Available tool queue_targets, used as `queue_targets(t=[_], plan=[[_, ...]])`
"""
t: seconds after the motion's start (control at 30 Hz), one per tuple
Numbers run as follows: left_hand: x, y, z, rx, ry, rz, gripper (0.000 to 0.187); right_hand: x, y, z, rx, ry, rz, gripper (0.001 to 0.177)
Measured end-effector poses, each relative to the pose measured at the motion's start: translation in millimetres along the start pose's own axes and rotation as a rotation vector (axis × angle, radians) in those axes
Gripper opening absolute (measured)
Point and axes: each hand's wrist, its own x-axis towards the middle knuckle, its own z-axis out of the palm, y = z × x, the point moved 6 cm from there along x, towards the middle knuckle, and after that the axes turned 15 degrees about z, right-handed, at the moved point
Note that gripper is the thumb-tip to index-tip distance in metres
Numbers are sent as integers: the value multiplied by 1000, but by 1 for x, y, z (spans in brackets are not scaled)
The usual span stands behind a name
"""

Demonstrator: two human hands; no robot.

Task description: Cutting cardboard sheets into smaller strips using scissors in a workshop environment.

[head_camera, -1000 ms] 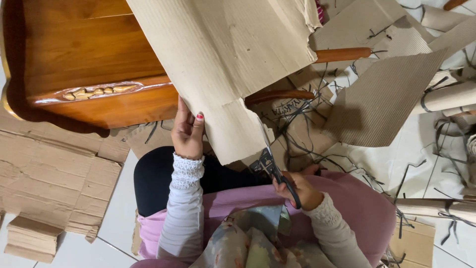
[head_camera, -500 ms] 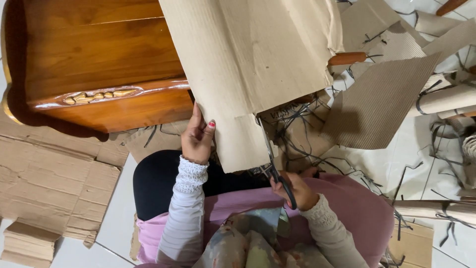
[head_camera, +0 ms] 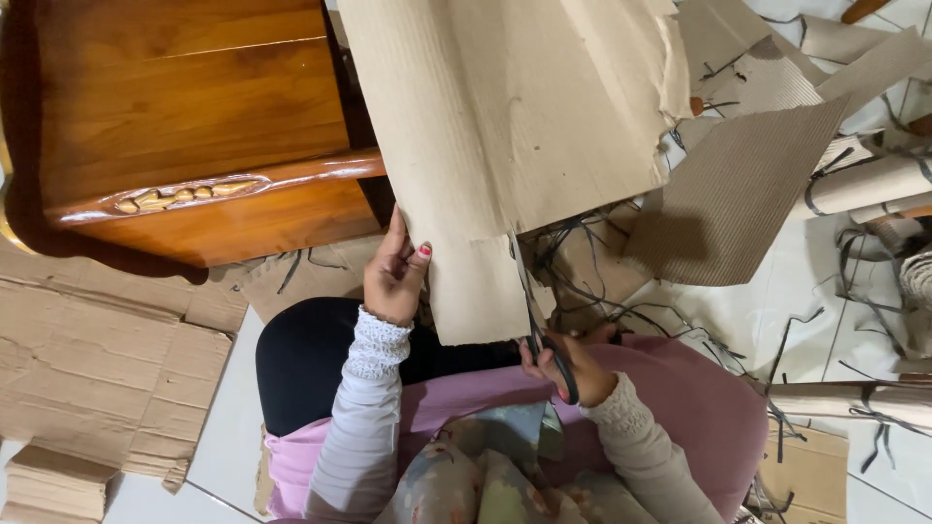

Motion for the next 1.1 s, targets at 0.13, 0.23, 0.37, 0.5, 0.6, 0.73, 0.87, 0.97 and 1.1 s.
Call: queue_targets(t=[0.13,0.23,0.37,0.5,0.6,0.73,0.87,0.97,1.1], plan=[[1,6,9,-48,-6,9,65,0,-1,-1,2,-17,-1,62],[7,13,16,-79,5,29,64,6,9,-2,-10,-67,17,61],[8,17,19,-66,2,42,65,-1,12,-1,-4,-99,-8,61],[4,11,16,-61,2,31,64,-10,-15,6,2,-108,-14,61],[6,11,17,-51,-7,43,65,-11,-16,6,-35,-122,-50,61],[6,10,16,-44,0,40,64,-15,-15,3,5,-112,-108,56],[5,8,14,-41,0,26,65,-15,-23,6,-13,-132,-110,57],[3,2,11,-48,0,24,66,-14,-25,5,-18,-114,-103,55],[3,3,13,-52,-6,1,67,-10,4,0,-18,-89,-80,53]])
